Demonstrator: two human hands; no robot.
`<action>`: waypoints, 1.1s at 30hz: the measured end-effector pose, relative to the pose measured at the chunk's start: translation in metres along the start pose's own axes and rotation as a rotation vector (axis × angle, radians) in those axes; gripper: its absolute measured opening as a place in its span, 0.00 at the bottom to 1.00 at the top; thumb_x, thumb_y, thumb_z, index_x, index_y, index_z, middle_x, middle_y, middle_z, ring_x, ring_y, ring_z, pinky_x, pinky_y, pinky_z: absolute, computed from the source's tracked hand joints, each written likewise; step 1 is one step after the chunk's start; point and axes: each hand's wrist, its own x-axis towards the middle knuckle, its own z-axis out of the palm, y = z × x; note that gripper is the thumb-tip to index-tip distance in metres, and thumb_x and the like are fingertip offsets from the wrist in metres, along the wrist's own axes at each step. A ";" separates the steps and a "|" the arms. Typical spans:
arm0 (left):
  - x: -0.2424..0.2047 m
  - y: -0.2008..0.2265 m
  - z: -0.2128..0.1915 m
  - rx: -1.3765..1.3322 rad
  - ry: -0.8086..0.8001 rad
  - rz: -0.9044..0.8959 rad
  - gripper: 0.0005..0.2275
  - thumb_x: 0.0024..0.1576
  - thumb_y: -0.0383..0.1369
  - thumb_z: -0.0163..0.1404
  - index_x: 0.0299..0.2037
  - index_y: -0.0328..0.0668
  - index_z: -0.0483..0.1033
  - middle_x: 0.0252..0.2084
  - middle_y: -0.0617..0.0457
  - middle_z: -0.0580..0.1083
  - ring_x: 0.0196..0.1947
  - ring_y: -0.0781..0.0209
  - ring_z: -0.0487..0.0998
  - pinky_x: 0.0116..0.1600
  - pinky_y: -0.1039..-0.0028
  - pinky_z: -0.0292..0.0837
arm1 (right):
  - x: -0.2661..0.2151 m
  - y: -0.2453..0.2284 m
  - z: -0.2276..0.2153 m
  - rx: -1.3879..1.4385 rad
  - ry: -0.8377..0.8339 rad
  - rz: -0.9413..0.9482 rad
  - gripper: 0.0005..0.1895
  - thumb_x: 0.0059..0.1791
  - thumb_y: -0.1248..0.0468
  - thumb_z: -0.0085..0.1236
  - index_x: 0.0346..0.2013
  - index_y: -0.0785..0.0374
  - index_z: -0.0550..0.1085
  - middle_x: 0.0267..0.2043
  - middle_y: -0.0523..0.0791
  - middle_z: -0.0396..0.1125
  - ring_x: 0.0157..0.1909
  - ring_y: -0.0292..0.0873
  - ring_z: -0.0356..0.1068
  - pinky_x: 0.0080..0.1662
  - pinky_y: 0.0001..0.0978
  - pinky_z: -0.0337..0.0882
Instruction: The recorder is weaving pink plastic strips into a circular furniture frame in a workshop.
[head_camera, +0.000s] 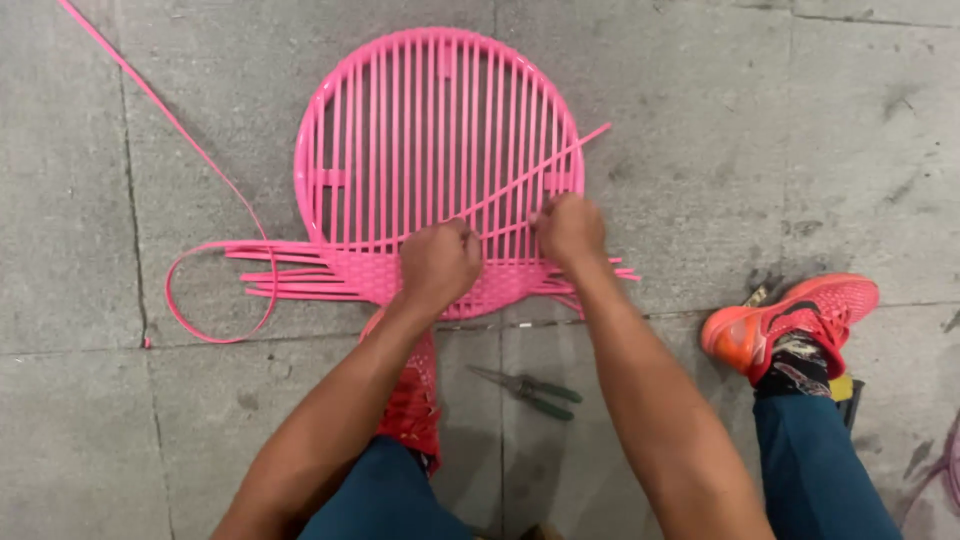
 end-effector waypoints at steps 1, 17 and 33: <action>-0.004 -0.003 0.006 0.065 -0.001 -0.010 0.10 0.57 0.36 0.50 0.30 0.39 0.81 0.29 0.38 0.78 0.30 0.39 0.81 0.40 0.50 0.75 | 0.007 0.015 0.010 0.075 -0.008 -0.017 0.12 0.42 0.54 0.69 0.34 0.57 0.84 0.36 0.53 0.76 0.40 0.57 0.77 0.45 0.50 0.74; -0.013 0.009 -0.007 -0.041 -0.084 0.193 0.14 0.55 0.37 0.53 0.46 0.36 0.81 0.41 0.38 0.79 0.44 0.40 0.78 0.51 0.50 0.71 | 0.001 0.064 -0.029 -0.110 -0.138 -0.198 0.12 0.50 0.57 0.60 0.42 0.62 0.78 0.43 0.58 0.74 0.48 0.64 0.72 0.50 0.57 0.70; -0.027 0.025 -0.008 0.392 -0.284 0.315 0.48 0.29 0.50 0.71 0.62 0.42 0.65 0.53 0.45 0.68 0.56 0.46 0.68 0.56 0.51 0.60 | -0.027 0.000 -0.054 -0.183 -0.125 -0.763 0.21 0.44 0.69 0.52 0.52 0.58 0.77 0.51 0.52 0.70 0.54 0.58 0.69 0.55 0.50 0.70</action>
